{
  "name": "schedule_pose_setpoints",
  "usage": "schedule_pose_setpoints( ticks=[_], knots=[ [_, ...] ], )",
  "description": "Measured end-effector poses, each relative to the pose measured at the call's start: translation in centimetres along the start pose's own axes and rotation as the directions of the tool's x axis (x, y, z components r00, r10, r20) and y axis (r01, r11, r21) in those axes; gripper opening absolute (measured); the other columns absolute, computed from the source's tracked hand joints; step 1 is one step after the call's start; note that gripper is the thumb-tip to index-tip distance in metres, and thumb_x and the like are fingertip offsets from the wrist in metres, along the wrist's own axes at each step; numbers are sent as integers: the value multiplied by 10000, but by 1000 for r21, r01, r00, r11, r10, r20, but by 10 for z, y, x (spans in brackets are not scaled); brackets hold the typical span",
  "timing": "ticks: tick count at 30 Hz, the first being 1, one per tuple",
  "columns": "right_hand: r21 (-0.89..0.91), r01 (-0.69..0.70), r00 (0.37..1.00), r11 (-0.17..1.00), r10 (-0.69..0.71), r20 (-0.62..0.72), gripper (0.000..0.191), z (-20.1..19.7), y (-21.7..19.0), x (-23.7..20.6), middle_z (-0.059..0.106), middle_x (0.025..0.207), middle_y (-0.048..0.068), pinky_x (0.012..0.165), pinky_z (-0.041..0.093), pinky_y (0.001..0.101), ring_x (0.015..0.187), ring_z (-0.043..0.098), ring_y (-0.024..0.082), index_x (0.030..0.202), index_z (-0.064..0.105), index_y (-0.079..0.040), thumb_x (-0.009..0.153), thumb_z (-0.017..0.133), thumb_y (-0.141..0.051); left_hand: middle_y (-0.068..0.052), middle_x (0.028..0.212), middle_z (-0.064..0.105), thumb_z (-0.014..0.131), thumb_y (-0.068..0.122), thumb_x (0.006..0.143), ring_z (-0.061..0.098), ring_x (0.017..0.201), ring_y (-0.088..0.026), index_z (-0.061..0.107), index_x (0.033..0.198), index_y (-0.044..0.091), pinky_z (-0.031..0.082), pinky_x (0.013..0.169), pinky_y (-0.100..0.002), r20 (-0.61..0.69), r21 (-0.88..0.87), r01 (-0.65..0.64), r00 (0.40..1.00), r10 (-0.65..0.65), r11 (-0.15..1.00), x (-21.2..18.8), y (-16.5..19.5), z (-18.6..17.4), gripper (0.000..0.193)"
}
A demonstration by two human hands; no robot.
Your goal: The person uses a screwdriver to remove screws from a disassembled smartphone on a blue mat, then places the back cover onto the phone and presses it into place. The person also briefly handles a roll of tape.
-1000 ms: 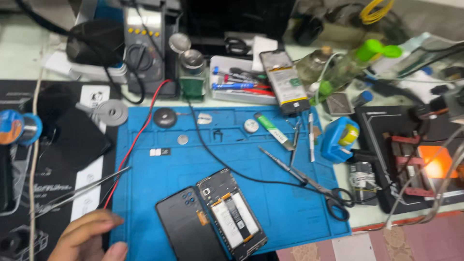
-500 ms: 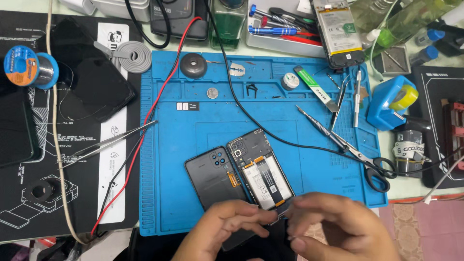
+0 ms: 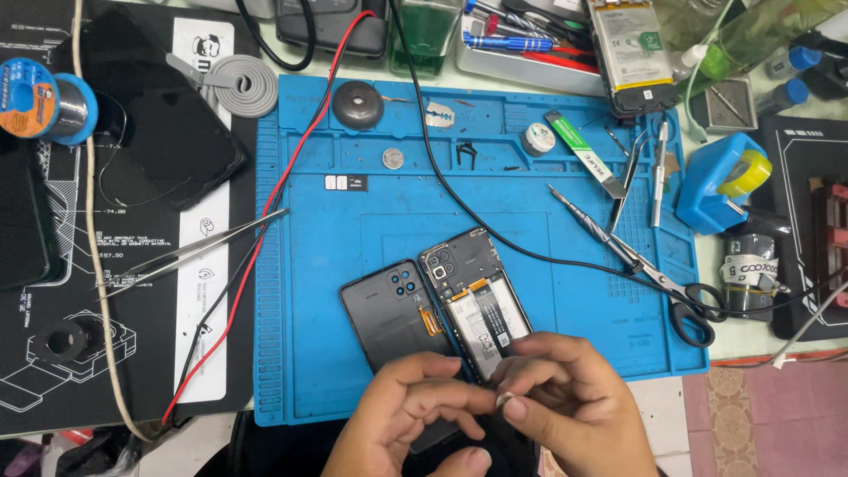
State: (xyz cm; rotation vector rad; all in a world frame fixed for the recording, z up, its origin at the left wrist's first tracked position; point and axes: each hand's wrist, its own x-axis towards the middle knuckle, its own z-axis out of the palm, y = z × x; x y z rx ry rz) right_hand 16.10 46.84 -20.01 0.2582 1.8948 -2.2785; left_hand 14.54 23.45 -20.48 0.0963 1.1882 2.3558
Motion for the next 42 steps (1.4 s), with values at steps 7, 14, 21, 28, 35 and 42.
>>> schedule_pose_setpoints(
  ticks=[7, 14, 21, 28, 35, 42],
  knots=[
    [-44, 203, 979, 978, -204, -7, 712, 22, 8, -7, 716, 1027, 143, 1041, 531, 426, 1142, 680, 233, 1452, 479, 15, 822, 798, 104, -203, 1175, 746, 812, -32, 843, 693, 1034, -215, 445, 1361, 41, 534, 1003, -413, 0, 0, 86, 996, -86, 996, -1, -5, 2, 639],
    [-44, 85, 996, 995, -83, 33, 561, 15, 7, -9, 646, 1146, 170, 923, 528, 372, 1001, 668, 207, 1326, 561, 57, 812, 783, 83, -199, 1193, 700, 839, -20, 872, 672, 1062, -223, 400, 1385, 56, 532, 999, -426, 59, 4, -84, 995, 83, 996, -5, -23, -4, 680],
    [-27, -2, 997, 1000, 4, 79, 138, -3, 16, -19, 680, 1007, 171, 872, 541, 367, 983, 669, 219, 1003, 695, 74, 876, 747, 79, -216, 1266, 729, 845, 73, 930, 682, 1104, -246, 332, 1466, 41, 546, 1009, -433, 150, 130, -111, 985, 92, 985, -8, -26, -11, 743],
    [-220, 209, 975, 953, -186, 122, 96, -1, 1, -13, 705, 931, 149, 762, 565, 337, 868, 707, 210, 911, 696, 25, 858, 761, 71, -151, 1258, 727, 800, 308, 844, 675, 1061, -213, 499, 1364, 68, 531, 1047, -416, 136, 203, 37, 989, -65, 979, -6, -5, -14, 647],
    [-342, 55, 995, 938, -80, -58, 60, -3, -54, 25, 668, 912, 109, 656, 535, 298, 767, 640, 157, 922, 683, 29, 870, 706, 12, -140, 1300, 685, 891, 340, 722, 573, 1294, -355, 729, 1057, 77, 441, 1098, -502, 51, 905, -246, 872, 486, 347, 4, 39, -34, 455],
    [-599, -89, 992, 796, 127, 22, 93, 22, -70, 83, 590, 697, -8, 508, 407, 247, 603, 515, 63, 872, 691, -23, 918, 708, -102, -337, 1503, 334, 846, 439, 743, 196, 1439, -608, 750, 1165, 130, 248, 1119, -699, 177, 963, -248, 875, 451, 104, 26, 50, -39, 531]
  ],
)
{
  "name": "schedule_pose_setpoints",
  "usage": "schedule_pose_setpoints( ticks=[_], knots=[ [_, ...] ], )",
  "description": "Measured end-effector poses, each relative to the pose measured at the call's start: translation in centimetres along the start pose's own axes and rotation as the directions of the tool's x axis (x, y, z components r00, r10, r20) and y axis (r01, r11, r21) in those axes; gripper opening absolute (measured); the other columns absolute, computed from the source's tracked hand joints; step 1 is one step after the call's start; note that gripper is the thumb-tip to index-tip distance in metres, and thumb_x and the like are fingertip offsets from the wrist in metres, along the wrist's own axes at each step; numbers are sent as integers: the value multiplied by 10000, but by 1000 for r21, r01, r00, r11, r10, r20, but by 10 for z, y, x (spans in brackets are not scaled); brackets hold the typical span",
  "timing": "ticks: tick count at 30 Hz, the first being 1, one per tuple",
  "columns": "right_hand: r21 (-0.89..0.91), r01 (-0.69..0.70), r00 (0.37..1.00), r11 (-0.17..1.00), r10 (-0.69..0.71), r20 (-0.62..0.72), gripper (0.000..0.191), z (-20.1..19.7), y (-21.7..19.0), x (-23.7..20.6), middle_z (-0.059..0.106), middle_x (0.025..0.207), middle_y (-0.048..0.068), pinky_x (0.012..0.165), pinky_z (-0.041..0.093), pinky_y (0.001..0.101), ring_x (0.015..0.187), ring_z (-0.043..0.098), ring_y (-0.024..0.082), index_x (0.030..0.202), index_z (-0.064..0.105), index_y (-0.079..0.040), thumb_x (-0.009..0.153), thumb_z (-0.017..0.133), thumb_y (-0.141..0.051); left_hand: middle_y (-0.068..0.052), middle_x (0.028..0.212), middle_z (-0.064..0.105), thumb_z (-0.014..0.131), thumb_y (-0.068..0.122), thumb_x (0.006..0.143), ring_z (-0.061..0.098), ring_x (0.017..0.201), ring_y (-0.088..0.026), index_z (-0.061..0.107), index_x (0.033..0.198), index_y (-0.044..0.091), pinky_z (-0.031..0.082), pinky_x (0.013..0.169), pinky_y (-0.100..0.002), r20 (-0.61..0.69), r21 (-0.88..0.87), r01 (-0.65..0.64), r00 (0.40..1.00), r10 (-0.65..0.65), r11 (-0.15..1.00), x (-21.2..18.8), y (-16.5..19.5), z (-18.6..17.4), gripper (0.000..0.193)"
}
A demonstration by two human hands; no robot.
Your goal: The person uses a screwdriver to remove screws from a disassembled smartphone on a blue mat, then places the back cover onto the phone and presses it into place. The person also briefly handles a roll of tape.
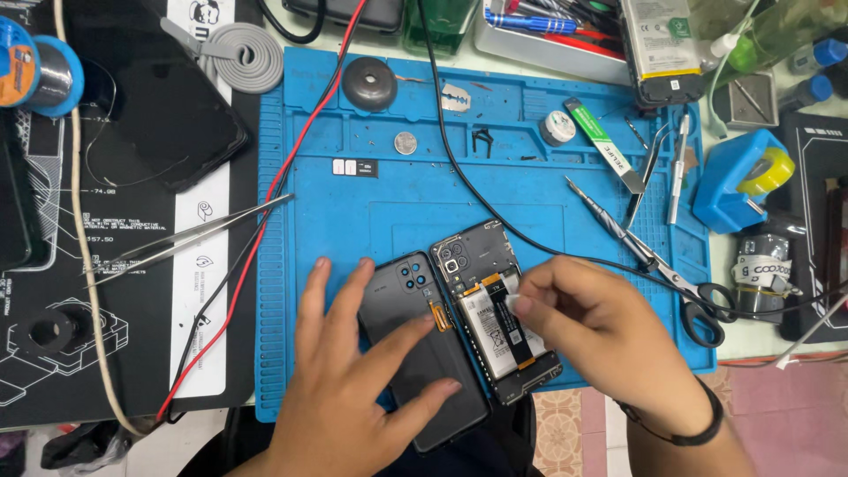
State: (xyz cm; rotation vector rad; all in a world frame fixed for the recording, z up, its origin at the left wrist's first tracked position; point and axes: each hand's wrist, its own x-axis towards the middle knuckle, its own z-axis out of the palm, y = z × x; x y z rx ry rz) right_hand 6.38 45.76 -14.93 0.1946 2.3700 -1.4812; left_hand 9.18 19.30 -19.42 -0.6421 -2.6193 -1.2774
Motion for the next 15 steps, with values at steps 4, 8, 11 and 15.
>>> schedule_pose_setpoints(
  ticks=[4, 8, 11, 15],
  knots=[
    [-118, 37, 995, 992, -25, 99, 103, 14, -16, 20, 553, 658, -33, 498, 373, 246, 610, 461, 48, 869, 692, -45, 922, 705, -132, -438, 1523, 180, 811, 497, 775, 40, 1400, -709, 718, 1248, 145, 145, 1071, -747, 87, -22, -1, 996, 3, 1000, 7, -1, 7, 597],
    [-242, 90, 992, 966, -65, 107, 138, 21, -22, 33, 554, 684, -4, 506, 394, 259, 619, 482, 70, 844, 680, -39, 918, 709, -152, -447, 1526, 123, 770, 540, 805, 23, 1392, -720, 705, 1270, 167, 82, 1081, -773, 98, 23, -25, 995, 22, 999, 11, -4, 15, 599],
    [-265, 135, 989, 955, -113, 94, 128, 20, -20, 36, 592, 723, 1, 518, 424, 260, 632, 522, 74, 856, 679, -39, 916, 699, -151, -434, 1543, 126, 730, 558, 840, 41, 1406, -704, 709, 1260, 221, 70, 1099, -771, 69, 41, -46, 997, 43, 998, 12, -9, 21, 539],
    [-295, 114, 993, 949, -98, 69, 131, 15, -15, 36, 601, 722, 15, 545, 439, 272, 642, 536, 90, 852, 692, -37, 908, 712, -154, -451, 1541, 116, 692, 580, 858, 55, 1407, -707, 686, 1355, 179, 65, 1106, -776, 33, 33, -25, 999, 24, 999, 13, -15, 28, 638]
  ],
)
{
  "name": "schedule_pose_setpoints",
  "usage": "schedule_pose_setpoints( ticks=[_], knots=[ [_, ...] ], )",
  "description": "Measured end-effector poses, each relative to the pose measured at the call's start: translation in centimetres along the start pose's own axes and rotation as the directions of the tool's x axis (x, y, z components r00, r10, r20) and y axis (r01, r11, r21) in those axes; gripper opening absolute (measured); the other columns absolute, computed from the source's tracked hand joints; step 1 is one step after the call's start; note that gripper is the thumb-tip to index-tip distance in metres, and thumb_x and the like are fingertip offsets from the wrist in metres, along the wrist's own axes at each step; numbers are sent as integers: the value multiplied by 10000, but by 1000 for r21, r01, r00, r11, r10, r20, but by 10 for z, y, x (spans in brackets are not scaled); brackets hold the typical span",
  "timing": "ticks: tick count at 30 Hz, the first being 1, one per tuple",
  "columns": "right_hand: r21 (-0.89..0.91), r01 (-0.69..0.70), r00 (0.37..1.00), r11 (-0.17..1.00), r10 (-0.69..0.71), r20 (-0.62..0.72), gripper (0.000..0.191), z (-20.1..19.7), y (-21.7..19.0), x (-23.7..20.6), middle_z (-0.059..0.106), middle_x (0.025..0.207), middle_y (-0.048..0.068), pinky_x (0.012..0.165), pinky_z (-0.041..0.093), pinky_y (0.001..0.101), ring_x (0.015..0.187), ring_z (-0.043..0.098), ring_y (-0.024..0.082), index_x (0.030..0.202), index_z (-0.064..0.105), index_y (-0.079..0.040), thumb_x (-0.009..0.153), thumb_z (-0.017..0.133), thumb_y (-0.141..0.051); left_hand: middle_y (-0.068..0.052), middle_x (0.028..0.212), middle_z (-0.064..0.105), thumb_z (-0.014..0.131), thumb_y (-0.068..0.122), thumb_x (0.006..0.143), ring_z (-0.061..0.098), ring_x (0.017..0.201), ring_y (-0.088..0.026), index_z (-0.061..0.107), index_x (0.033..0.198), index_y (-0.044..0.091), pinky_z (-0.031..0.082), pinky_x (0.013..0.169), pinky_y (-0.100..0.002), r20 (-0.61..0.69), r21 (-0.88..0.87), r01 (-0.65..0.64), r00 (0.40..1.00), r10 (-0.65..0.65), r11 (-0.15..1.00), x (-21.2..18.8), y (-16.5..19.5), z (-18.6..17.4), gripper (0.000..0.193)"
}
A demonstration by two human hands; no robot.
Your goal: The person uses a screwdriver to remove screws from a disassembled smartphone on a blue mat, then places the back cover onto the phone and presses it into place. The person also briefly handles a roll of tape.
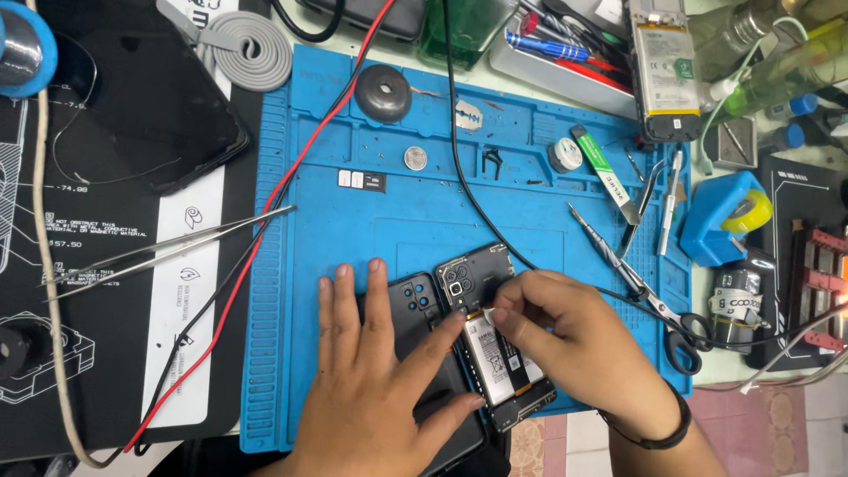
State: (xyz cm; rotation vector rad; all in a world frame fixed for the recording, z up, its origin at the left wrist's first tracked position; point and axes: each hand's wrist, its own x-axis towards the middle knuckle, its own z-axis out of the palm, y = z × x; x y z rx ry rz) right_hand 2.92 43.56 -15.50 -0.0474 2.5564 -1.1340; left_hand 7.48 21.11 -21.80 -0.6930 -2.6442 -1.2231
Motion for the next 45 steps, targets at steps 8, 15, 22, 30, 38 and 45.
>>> schedule_pose_setpoints(
  ticks=[8, 15, 22, 30, 38, 45],
  knots=[
    [-50, -59, 998, 997, 58, -8, 144, 3, -3, 7, 626, 694, 17, 536, 453, 281, 621, 550, 108, 834, 703, -42, 896, 710, -172, -404, 1537, 214, 711, 587, 827, 126, 1426, -657, 712, 1268, 230, 106, 1120, -784, -47, 41, -11, 999, 13, 999, 4, -4, 5, 567],
    [-61, -78, 995, 995, 81, 55, 153, 9, -8, 12, 606, 679, 42, 529, 459, 294, 610, 553, 128, 814, 694, -25, 883, 726, -159, -382, 1527, 250, 731, 591, 800, 156, 1415, -652, 726, 1225, 254, 114, 1109, -784, -30, 14, 31, 999, -31, 999, 7, -5, 6, 543],
    [4, -81, 996, 997, 81, 26, 129, 8, -7, 14, 652, 727, 21, 568, 483, 281, 652, 587, 110, 833, 686, -24, 893, 701, -137, -372, 1540, 252, 711, 601, 806, 153, 1429, -635, 719, 1251, 267, 117, 1117, -779, -24, 17, 39, 999, -38, 999, 6, -7, 8, 556],
    [-58, -133, 990, 989, 136, 42, 145, 8, -8, 14, 656, 723, 33, 568, 479, 280, 652, 597, 116, 808, 702, -26, 883, 712, -149, -361, 1544, 257, 683, 618, 827, 146, 1442, -619, 709, 1271, 273, 119, 1126, -776, -28, 26, 31, 999, -30, 999, 6, -10, 10, 563],
    [-1, -240, 971, 971, 240, 24, 146, 4, 0, 13, 662, 731, 26, 574, 471, 279, 666, 584, 99, 819, 719, -17, 883, 714, -148, -373, 1527, 271, 665, 629, 837, 158, 1431, -628, 719, 1266, 282, 128, 1119, -789, -10, 33, 28, 1000, -28, 999, 5, -13, 14, 554],
    [60, -316, 948, 947, 317, -11, 127, -17, 25, -6, 608, 787, 54, 602, 446, 283, 731, 506, 106, 930, 713, -9, 918, 729, -135, -385, 1512, 313, 672, 635, 841, 169, 1433, -630, 715, 1267, 296, 129, 1117, -803, -31, 30, 18, 999, -17, 999, 4, -17, 20, 546]
  ],
)
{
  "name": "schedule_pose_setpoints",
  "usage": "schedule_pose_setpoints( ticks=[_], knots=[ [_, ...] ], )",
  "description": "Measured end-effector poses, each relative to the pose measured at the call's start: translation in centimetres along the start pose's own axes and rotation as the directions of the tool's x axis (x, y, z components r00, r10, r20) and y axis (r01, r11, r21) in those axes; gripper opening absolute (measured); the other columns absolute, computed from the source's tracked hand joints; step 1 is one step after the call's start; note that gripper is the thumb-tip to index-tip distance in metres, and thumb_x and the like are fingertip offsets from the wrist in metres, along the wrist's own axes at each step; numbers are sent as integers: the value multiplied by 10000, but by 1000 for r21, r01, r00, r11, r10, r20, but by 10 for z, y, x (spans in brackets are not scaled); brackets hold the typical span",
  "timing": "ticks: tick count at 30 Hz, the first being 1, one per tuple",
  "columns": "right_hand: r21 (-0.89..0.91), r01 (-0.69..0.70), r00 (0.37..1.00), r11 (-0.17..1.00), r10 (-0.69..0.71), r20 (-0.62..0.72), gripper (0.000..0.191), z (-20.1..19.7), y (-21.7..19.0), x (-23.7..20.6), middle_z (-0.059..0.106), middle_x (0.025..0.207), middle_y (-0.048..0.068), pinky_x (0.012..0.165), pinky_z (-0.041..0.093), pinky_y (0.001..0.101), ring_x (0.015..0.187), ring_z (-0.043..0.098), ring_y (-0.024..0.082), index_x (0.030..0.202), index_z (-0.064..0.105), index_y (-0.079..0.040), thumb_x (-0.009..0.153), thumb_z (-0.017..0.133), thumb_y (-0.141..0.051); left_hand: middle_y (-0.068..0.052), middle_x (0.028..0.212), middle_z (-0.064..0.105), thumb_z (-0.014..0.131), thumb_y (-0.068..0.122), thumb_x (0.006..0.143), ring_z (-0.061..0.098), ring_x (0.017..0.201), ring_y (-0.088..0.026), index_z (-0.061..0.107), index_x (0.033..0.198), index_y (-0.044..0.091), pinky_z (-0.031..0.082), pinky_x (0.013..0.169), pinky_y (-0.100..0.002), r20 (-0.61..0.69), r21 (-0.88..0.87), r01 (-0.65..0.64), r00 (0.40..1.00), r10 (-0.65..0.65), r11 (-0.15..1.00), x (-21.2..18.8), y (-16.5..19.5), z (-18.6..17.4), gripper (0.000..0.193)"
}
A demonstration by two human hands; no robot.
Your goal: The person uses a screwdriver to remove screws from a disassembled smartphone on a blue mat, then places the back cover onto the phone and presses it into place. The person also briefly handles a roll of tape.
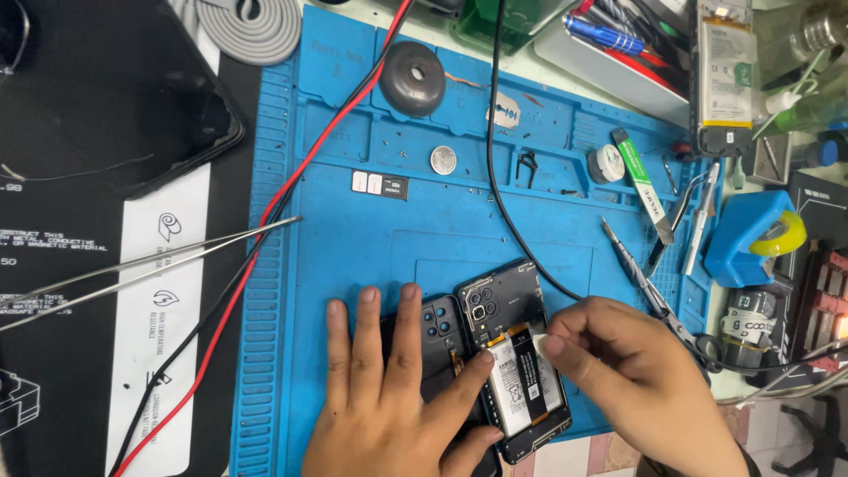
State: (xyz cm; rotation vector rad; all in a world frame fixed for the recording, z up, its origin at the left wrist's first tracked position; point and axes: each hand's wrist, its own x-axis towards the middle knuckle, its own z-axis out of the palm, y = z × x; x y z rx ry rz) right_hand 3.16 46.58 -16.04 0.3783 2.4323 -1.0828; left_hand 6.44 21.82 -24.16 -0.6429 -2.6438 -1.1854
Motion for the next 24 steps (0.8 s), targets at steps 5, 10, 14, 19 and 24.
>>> schedule_pose_setpoints(
  ticks=[5, 10, 14, 19, 24],
  knots=[
    [-52, 165, 985, 985, -162, 56, 93, -7, 23, -7, 664, 903, 69, 708, 512, 269, 821, 618, 136, 897, 735, -15, 910, 762, -103, -393, 1498, 337, 644, 651, 880, 195, 1428, -630, 682, 1317, 311, 139, 1098, -823, 13, 27, -6, 1000, 5, 1000, -2, -2, 7, 556],
    [51, 352, 935, 934, -354, 32, 70, -7, 38, -8, 669, 922, 84, 764, 524, 288, 875, 663, 180, 883, 697, -17, 888, 760, -48, -348, 1472, 422, 535, 710, 936, 267, 1440, -570, 619, 1401, 360, 237, 1110, -784, -84, 194, 3, 996, 13, 981, 0, -4, 21, 588],
    [49, 356, 934, 933, -352, -61, 93, 2, 56, -6, 675, 904, 101, 712, 548, 289, 832, 682, 187, 887, 704, -36, 857, 789, -59, -280, 1473, 480, 573, 677, 977, 317, 1454, -513, 606, 1351, 453, 311, 1127, -772, -89, 316, 105, 993, -81, 943, 1, 2, 35, 438],
    [-65, 367, 925, 928, -372, -79, 157, 5, 83, 1, 700, 872, 66, 666, 594, 244, 781, 711, 155, 835, 660, -94, 839, 805, -154, -264, 1420, 498, 607, 679, 1003, 345, 1406, -503, 567, 1373, 484, 337, 1101, -759, -82, 438, 89, 995, -58, 895, 0, -2, 42, 420],
    [-262, 461, 860, 848, -500, -105, 150, 10, 112, -1, 716, 828, -19, 728, 581, 287, 778, 715, 157, 855, 680, -136, 835, 818, -189, -257, 1374, 503, 551, 764, 972, 374, 1377, -501, 441, 1434, 427, 352, 1098, -757, -155, 510, 135, 986, -63, 849, 5, -2, 56, 583]
  ],
)
